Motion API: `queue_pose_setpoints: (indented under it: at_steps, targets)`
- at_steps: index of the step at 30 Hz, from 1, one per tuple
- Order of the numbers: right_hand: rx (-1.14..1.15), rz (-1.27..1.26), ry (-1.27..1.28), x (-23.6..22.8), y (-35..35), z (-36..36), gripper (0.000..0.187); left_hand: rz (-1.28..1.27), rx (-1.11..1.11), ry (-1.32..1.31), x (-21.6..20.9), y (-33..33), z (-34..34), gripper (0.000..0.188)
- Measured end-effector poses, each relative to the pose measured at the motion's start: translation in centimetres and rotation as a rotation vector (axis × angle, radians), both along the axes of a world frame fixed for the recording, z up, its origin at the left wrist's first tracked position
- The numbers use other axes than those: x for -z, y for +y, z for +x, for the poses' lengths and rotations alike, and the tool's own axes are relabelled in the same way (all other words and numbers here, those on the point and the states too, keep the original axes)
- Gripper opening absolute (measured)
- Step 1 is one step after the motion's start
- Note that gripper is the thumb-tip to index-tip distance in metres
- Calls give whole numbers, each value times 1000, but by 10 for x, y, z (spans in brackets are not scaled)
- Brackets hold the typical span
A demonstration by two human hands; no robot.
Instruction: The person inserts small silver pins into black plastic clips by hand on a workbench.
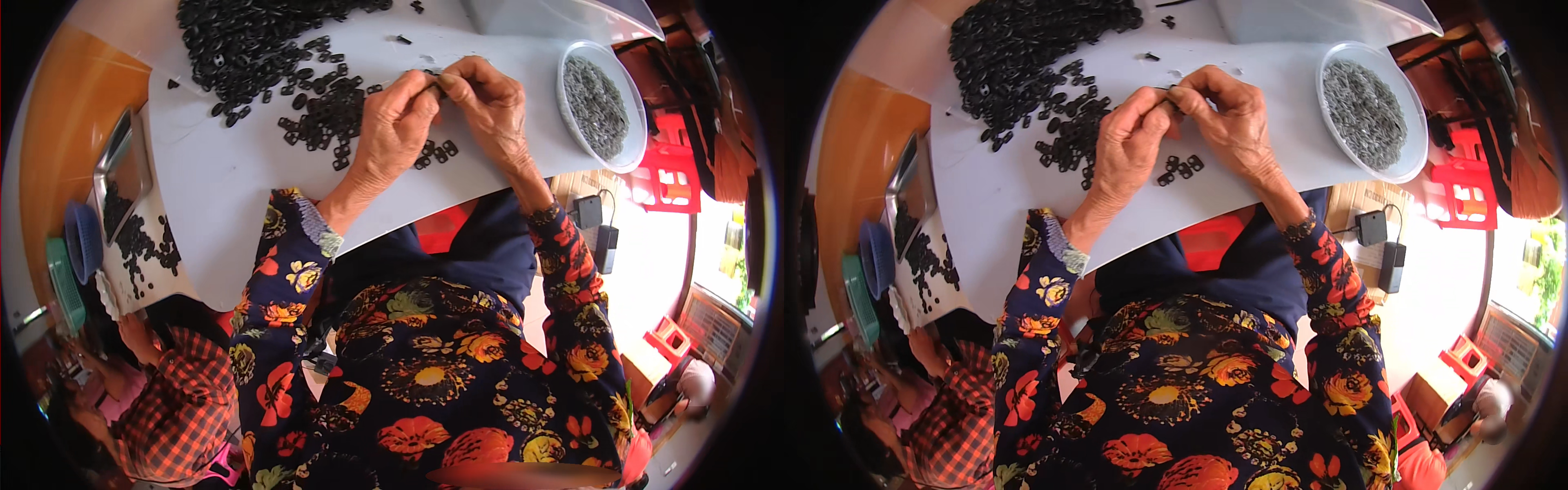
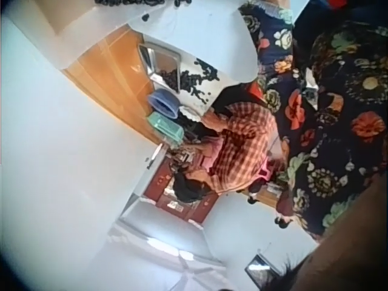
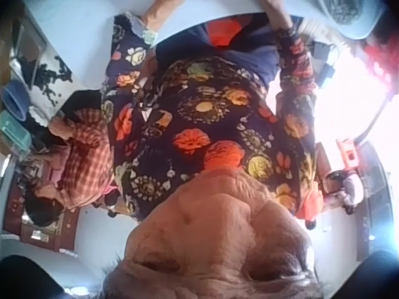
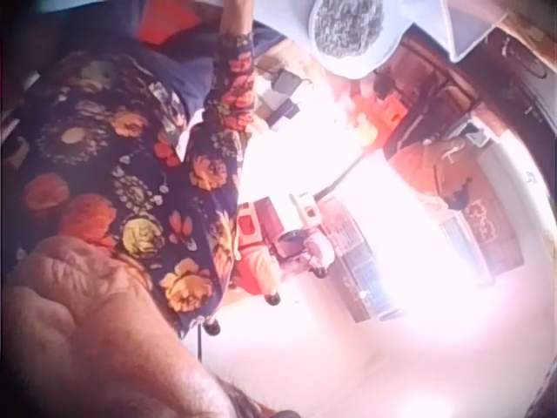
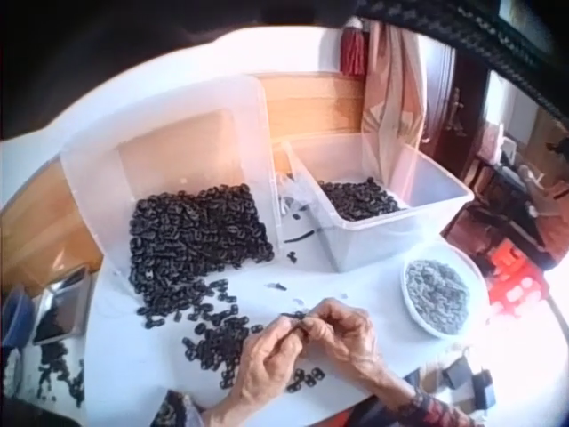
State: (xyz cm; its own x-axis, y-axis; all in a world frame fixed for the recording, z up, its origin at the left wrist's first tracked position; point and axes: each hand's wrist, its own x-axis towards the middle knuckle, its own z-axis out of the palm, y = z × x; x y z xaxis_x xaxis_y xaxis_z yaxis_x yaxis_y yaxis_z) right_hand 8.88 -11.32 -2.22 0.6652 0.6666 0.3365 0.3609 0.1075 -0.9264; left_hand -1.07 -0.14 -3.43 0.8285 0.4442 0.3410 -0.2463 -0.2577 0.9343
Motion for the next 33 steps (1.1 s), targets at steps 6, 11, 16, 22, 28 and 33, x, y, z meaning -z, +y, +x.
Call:
queue_pose_setpoints:
  at_steps: [6,11,16,22,28,33]
  targets:
    - [-93,62,76,3,-1,2,12,-134,54,-19,3,1,0,20]
    - [-21,22,134,12,-5,5,10,249,-36,23,-17,25,-14,15]
    - [0,18,241,8,-7,1,13,730,-231,123,-39,106,-48,12]
    - [-46,30,200,8,-5,-1,13,959,-24,370,-33,120,-43,18]
    - [-60,-25,194,8,-3,1,13,989,118,361,-25,132,-36,21]
    - [-64,-27,212,4,-5,0,13,845,80,269,-18,129,-29,18]
